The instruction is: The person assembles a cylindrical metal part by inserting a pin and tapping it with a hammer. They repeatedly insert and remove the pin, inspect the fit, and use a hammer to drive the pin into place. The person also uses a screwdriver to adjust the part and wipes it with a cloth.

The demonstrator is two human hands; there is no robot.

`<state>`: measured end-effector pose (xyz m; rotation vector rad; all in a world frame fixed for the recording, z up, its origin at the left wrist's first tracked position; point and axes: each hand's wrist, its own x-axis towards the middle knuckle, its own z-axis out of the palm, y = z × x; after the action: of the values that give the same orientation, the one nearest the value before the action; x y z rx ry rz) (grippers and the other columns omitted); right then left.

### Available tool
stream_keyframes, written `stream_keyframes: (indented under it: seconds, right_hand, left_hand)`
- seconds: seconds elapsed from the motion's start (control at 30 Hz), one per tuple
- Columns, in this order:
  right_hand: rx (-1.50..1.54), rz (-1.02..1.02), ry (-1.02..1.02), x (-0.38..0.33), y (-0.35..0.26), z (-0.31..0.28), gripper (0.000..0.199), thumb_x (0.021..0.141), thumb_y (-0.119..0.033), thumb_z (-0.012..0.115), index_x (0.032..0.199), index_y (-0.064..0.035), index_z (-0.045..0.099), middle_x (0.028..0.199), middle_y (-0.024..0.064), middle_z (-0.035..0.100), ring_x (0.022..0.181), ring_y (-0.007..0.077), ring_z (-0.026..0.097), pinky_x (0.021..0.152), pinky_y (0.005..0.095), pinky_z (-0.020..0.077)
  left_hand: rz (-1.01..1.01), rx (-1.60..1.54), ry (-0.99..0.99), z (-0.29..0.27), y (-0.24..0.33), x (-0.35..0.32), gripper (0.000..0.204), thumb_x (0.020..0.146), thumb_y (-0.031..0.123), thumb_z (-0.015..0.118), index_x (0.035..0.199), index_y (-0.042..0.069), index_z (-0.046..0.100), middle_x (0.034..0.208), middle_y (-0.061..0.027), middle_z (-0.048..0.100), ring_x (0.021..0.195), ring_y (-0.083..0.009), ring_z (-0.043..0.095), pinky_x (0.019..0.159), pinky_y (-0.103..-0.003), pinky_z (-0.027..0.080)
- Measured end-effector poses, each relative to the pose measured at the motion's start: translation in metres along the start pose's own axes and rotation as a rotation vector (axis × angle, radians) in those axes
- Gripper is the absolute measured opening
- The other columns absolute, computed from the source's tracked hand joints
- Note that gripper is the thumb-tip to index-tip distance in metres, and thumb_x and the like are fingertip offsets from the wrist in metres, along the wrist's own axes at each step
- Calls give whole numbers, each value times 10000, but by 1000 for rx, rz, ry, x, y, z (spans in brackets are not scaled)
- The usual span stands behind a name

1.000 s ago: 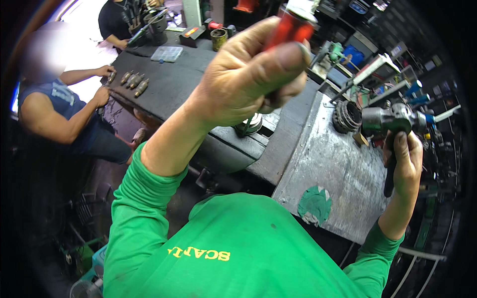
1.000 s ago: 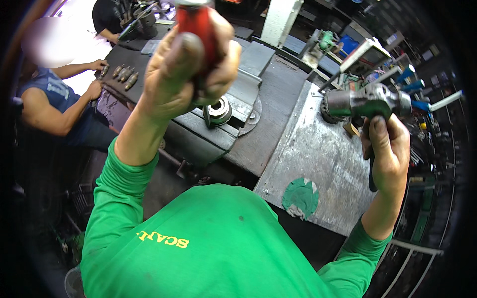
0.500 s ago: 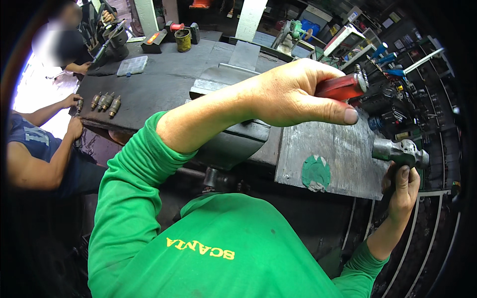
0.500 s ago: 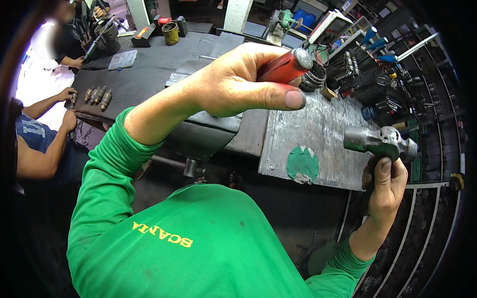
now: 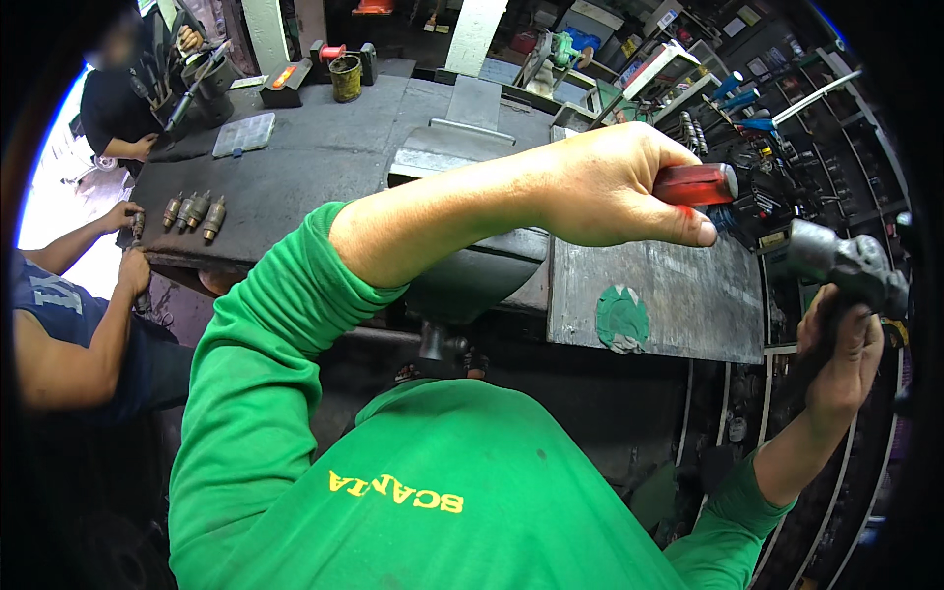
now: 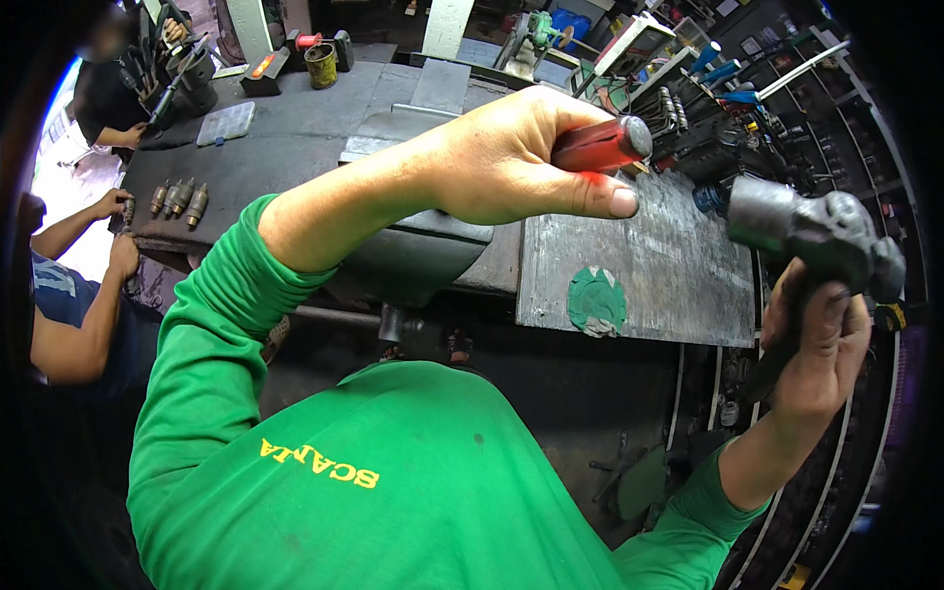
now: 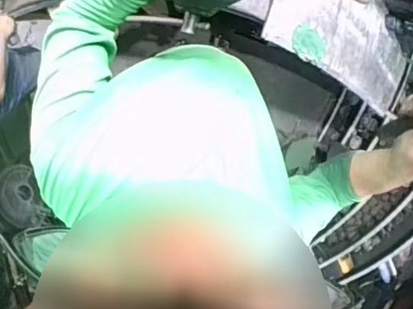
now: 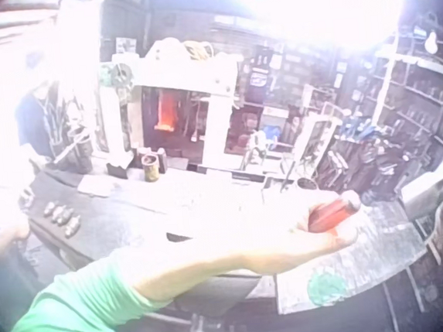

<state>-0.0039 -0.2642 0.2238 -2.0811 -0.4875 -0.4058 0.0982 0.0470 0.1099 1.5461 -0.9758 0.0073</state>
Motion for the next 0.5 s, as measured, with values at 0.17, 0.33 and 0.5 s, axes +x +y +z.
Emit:
stream_keyframes:
  seconds: [0.17,0.33,0.5]
  right_hand:
    - [-15,-85,-19,4,-9,-6,588,1094,-525,535,1115,55,634,795,54,566,623,81,465,564,229,335]
    - [1,-136,-58,15,-20,-25,563,1107,-494,520,1135,58,629,796,56,549,675,88,485,600,237,356]
    - [-119,-337,-371,71,-77,-30,393,1089,-385,526,1078,-3,614,770,8,492,665,91,443,616,250,346]
  left_hand:
    - [-6,-7,14,-3,-4,-4,380,982,381,793,887,52,630,713,76,455,692,-62,417,627,-292,372]
    - [1,-38,-14,0,-11,-3,374,985,376,791,880,55,629,730,82,462,702,-56,420,638,-287,380]
    - [-22,-50,54,-4,-15,0,354,935,356,804,956,18,702,743,-38,640,729,-132,587,716,-350,495]
